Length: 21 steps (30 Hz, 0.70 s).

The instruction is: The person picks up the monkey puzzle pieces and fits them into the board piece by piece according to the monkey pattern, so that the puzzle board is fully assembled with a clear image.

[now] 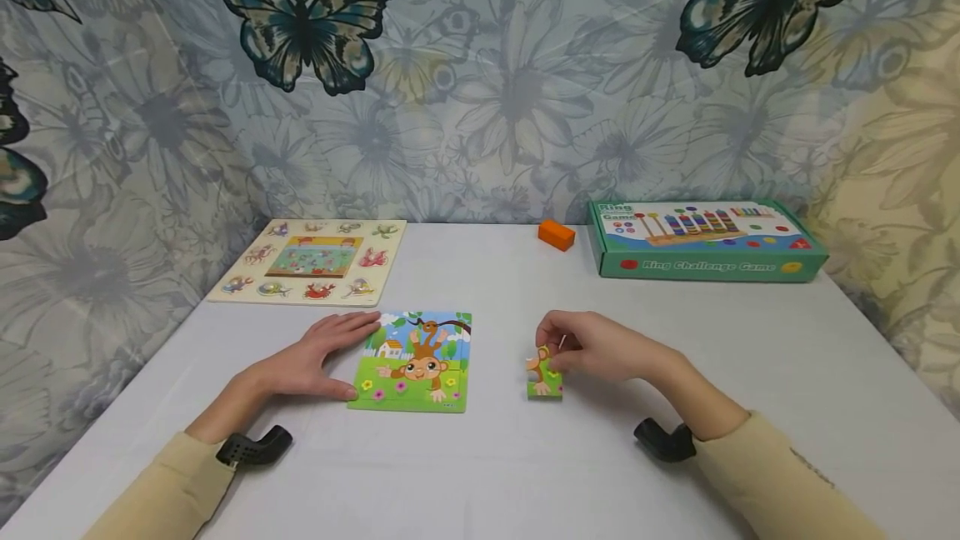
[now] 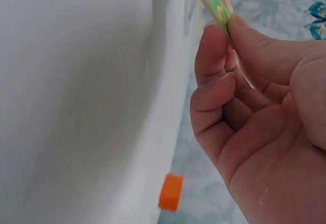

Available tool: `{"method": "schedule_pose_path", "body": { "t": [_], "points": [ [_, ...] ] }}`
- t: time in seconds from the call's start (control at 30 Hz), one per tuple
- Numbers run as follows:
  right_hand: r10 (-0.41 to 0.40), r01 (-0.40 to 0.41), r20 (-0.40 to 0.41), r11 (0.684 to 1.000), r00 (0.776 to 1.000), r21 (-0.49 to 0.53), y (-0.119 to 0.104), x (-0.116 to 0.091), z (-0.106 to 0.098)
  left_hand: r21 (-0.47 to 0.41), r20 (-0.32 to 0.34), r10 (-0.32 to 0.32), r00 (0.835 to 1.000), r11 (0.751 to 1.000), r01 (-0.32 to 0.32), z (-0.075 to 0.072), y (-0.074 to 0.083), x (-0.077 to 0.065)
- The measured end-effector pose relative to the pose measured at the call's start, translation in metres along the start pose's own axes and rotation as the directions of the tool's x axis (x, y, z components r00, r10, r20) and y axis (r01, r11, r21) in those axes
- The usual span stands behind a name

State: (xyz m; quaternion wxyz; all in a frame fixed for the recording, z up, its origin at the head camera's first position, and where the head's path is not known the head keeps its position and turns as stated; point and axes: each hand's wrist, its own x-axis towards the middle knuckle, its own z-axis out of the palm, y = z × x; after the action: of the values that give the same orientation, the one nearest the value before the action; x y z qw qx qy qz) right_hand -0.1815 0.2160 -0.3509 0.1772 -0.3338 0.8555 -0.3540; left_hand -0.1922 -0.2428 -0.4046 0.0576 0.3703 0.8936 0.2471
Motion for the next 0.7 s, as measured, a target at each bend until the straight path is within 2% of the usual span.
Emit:
{"method": "schedule_pose_path", "body": {
  "t": [0.4,0.7],
  "points": [
    [-0.091,0.090,0.005,0.996,0.996,0.016,-0.022,0.046,0.014,-0.005,-0.006,-0.007,1.000,1.000,0.007,0.001,-0.001,0.000],
    [-0.111,0.111,0.013,0.993,0.994,0.036,-0.032,0.075,0.024,-0.013,-0.006,-0.005,1.000,1.000,0.005,0.000,0.000,0.000]
  ]
}}
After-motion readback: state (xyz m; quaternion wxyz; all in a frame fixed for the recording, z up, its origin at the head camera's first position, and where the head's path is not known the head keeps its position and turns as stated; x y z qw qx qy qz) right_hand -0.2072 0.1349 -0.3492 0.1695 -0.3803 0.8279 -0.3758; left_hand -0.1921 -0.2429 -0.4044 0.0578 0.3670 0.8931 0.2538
